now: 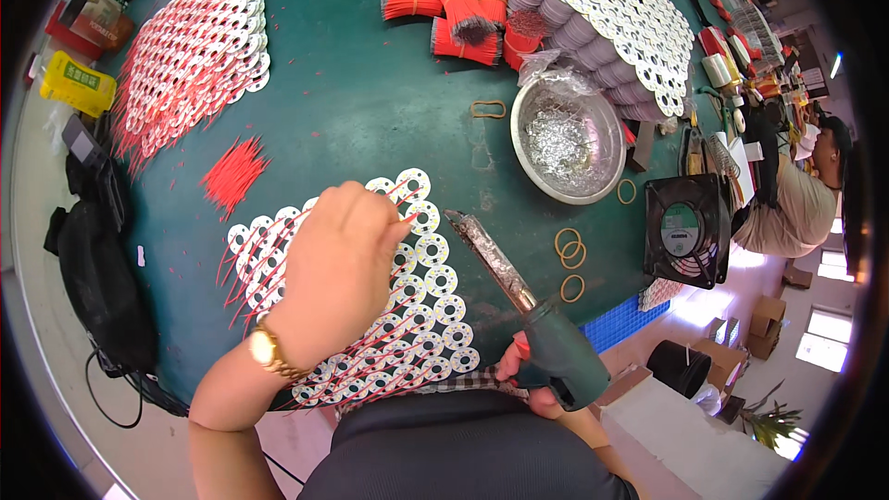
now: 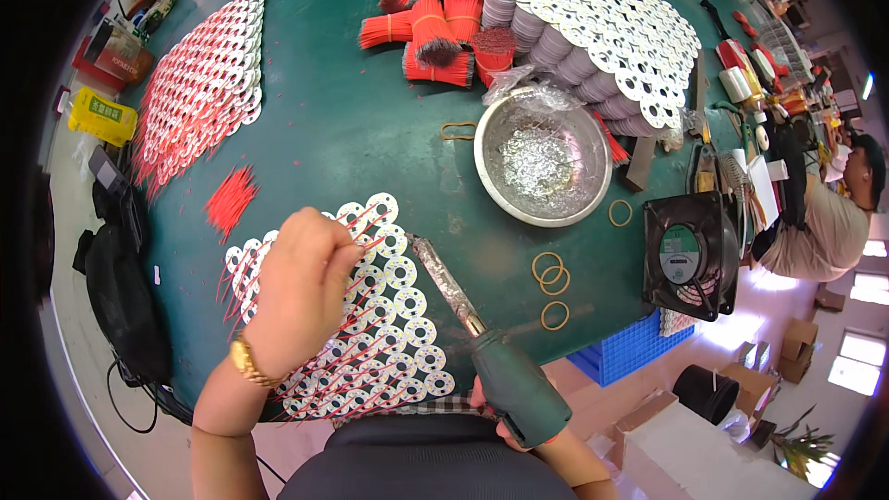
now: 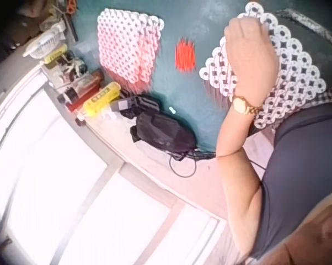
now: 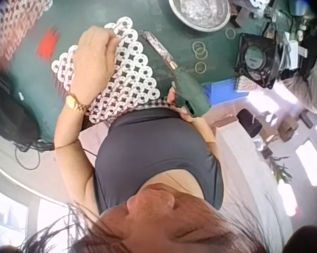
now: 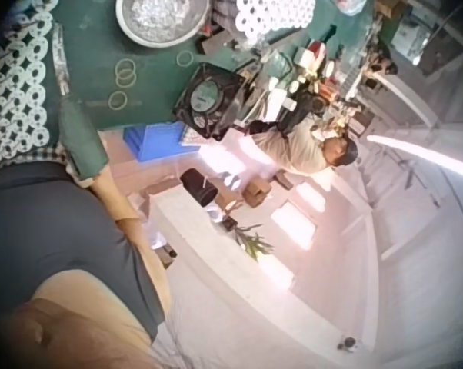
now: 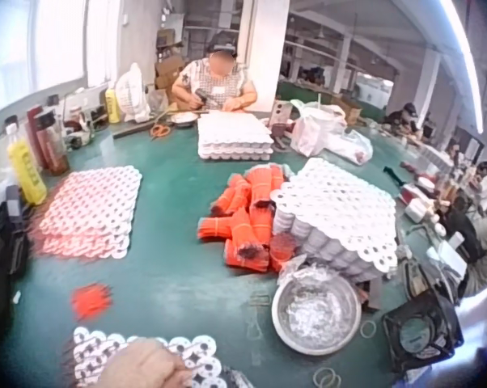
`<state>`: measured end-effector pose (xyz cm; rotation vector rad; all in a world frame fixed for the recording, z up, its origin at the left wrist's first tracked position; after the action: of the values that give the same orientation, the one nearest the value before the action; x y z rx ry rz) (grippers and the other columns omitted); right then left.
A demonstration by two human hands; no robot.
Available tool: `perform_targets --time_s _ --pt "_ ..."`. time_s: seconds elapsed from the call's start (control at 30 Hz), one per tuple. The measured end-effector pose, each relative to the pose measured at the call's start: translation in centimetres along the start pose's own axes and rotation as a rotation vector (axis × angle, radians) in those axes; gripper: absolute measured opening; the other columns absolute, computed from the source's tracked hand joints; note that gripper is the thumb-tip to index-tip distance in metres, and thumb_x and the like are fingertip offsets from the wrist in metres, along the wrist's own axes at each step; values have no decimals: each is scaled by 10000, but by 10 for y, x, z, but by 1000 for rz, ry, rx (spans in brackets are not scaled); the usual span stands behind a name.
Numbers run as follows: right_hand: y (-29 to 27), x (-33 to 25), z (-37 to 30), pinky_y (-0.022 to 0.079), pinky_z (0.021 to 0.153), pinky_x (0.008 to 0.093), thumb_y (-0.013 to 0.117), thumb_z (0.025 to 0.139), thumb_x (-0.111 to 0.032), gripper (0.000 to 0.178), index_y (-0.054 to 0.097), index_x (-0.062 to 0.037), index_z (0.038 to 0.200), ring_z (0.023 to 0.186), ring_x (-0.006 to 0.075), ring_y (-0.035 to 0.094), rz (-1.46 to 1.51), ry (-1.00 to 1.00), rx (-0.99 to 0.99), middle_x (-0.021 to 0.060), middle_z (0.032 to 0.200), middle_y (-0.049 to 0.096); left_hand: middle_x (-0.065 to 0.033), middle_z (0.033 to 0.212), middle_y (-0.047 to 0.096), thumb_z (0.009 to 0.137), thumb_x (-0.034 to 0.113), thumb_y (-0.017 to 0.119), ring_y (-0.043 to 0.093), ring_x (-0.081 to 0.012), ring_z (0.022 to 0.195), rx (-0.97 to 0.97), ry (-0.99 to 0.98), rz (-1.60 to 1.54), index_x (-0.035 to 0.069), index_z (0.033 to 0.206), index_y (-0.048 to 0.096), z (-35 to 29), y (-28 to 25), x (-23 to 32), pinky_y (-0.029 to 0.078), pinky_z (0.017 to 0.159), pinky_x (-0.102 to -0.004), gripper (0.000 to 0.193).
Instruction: The person solders individual red wires onto a grid of circular electronic components. This is done using a soldering iron and solder wire.
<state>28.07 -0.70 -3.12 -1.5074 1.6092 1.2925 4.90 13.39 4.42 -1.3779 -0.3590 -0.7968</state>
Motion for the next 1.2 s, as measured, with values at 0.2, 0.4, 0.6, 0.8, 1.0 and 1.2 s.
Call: perform_targets --time_s 0.2,0.4,0.6,0.8,1.0,1.2 --pt "11 4 2 473 653 362 853 594 -561 869 553 -57 1235 781 281 609 230 58 -70 135 870 603 -93 812 549 777 59 715 530 -280 755 31 136 217 58 846 602 -11 21 -4 401 667 -394 132" --pt "-11 40 1 485 753 428 774 752 -476 730 503 -55 1284 876 330 611 -4 656 -126 175 949 603 -64 819 556 767 74 727 531 -256 752 39 203 338 79 854 600 -14 23 -2 387 686 -384 153" --pt "-6 26 -5 489 710 387 789 735 -507 750 505 -72 1276 843 288 620 32 268 -230 150 950 605 -77 842 541 807 69 671 522 -273 783 18 159 436 73 870 555 -11 27 0 367 712 -400 132" --pt "13 8 5 402 434 262 601 886 -380 327 646 -65 813 464 94 495 154 110 94 30 618 578 -89 838 532 826 67 644 513 -284 782 74 152 484 65 855 535 -11 27 7 353 712 -402 113" --pt "6 17 6 496 681 337 826 736 -428 789 489 -33 1331 828 241 616 195 -98 -325 112 945 609 -93 787 551 851 81 648 542 -285 730 108 163 422 56 857 536 -10 24 14 378 677 -403 115" --pt "5 6 4 505 694 338 808 741 -493 827 481 -40 1349 829 227 617 88 -155 -335 109 946 606 -143 769 568 881 110 648 574 -337 676 20 -50 246 20 835 564 -8 21 6 453 604 -423 131"
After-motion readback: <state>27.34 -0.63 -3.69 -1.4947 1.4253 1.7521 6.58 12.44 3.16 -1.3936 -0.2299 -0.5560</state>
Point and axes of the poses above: each hand's wrist, its own z-axis towards the middle knuckle, its own y-axis out of the palm, x = y × z, the point moved 7 cm from there along z, towards the middle knuckle
